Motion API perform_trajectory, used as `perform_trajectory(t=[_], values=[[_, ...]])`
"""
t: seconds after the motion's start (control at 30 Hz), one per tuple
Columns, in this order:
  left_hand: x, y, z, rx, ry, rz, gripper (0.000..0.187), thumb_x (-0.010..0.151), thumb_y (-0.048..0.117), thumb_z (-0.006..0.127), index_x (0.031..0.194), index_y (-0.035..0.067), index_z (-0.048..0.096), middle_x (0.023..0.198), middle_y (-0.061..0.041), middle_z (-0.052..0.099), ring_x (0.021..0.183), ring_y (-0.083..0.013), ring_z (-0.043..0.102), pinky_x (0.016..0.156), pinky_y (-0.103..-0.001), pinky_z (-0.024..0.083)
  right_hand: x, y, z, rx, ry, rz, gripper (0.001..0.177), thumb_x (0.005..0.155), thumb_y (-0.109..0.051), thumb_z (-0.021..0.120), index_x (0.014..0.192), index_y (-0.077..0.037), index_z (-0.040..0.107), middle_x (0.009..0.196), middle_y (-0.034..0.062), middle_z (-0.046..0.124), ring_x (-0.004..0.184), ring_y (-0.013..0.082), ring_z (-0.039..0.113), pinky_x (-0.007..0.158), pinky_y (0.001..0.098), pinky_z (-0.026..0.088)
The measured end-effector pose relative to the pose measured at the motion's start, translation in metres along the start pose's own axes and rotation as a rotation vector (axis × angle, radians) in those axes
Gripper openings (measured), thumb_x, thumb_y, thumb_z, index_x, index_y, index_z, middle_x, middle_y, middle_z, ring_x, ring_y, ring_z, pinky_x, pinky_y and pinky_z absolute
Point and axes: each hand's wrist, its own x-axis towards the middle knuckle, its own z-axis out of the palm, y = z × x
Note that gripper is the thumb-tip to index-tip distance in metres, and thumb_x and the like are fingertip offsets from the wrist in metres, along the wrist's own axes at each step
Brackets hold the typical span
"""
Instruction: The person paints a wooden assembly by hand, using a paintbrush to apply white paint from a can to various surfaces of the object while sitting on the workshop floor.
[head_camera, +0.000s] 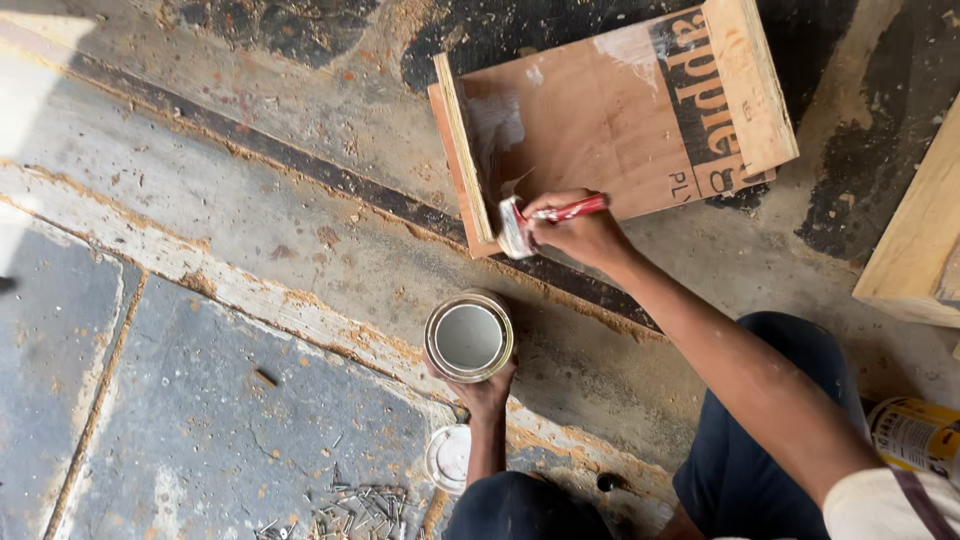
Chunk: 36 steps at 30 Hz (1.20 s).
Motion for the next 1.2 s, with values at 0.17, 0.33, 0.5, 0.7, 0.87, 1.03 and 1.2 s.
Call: perform_trajectory(t=[0.17, 0.33, 0.5, 0.7, 0.87, 1.03, 1.2], values=[[-0.008, 0.001, 0.0, -0.084, 0.041, -0.016, 0.124, 0.07, 0.039, 0.093, 0.159, 0.014, 0.01, 0.144, -0.02, 0.044, 0.128, -0.0326, 0.055, 0.112, -0.05, 0.044, -0.025, 0.018, 0.003, 0.047, 0.131, -0.089, 0.019, 0.091, -0.007, 0.073, 0.108, 0.001, 0.073, 0.096, 0.0122, 0.075, 0.082, 0.0159, 0.074, 0.07, 0.0257, 0.065], [-0.006, -0.002, 0.005, -0.05, 0.024, 0.018, 0.124, 0.072, 0.038, 0.09, 0.16, 0.018, 0.006, 0.148, -0.015, 0.045, 0.132, -0.0282, 0.056, 0.115, -0.048, 0.045, -0.02, 0.041, -0.005, 0.405, -0.043, 0.104, 0.019, 0.093, -0.012, 0.069, 0.104, 0.004, 0.072, 0.096, 0.0185, 0.075, 0.084, 0.0221, 0.078, 0.074, 0.0304, 0.068], [-0.015, -0.015, 0.001, -0.388, 0.043, -0.245, 0.119, 0.075, 0.038, 0.088, 0.161, 0.018, 0.007, 0.149, -0.011, 0.045, 0.131, -0.024, 0.056, 0.113, -0.046, 0.046, 0.009, 0.059, -0.024, 0.455, 0.036, 0.169, 0.016, 0.095, -0.009, 0.068, 0.107, 0.002, 0.068, 0.102, 0.02, 0.071, 0.09, 0.0242, 0.077, 0.078, 0.0286, 0.069], [-0.017, -0.02, 0.006, -0.053, -0.001, -0.029, 0.122, 0.068, 0.031, 0.092, 0.159, 0.023, 0.01, 0.146, -0.012, 0.045, 0.13, -0.0256, 0.055, 0.116, -0.043, 0.044, -0.005, 0.03, -0.118, -0.231, 0.292, 0.095, 0.008, 0.095, 0.0, 0.074, 0.102, 0.0, 0.072, 0.095, 0.0137, 0.075, 0.081, 0.0184, 0.076, 0.065, 0.0245, 0.064], [-0.016, -0.004, -0.002, -0.16, 0.055, -0.053, 0.127, 0.067, 0.029, 0.095, 0.16, 0.02, 0.008, 0.151, -0.011, 0.04, 0.135, -0.0266, 0.051, 0.119, -0.042, 0.044, 0.0, 0.009, -0.056, -0.605, 0.256, -0.265, 0.007, 0.098, 0.001, 0.074, 0.102, -0.005, 0.073, 0.083, 0.0086, 0.069, 0.065, 0.0137, 0.065, 0.049, 0.0251, 0.048], [-0.01, -0.007, 0.003, 0.043, 0.029, -0.024, 0.128, 0.065, 0.036, 0.093, 0.16, 0.019, 0.009, 0.15, -0.012, 0.04, 0.135, -0.0268, 0.05, 0.118, -0.044, 0.04, 0.063, 0.041, 0.037, 0.132, 0.077, 0.104, 0.016, 0.093, -0.015, 0.072, 0.103, -0.003, 0.071, 0.089, 0.0128, 0.073, 0.069, 0.0155, 0.073, 0.052, 0.0254, 0.059], [-0.02, -0.021, 0.002, -1.259, 0.278, -0.98, 0.122, 0.07, 0.054, 0.091, 0.158, 0.019, 0.013, 0.145, -0.006, 0.041, 0.126, -0.0235, 0.049, 0.101, -0.047, 0.046, 0.048, 0.079, -0.051, 0.55, 0.113, 0.121, 0.039, 0.091, -0.032, 0.077, 0.109, 0.0, 0.066, 0.105, 0.017, 0.072, 0.094, 0.0236, 0.077, 0.079, 0.0353, 0.071]])
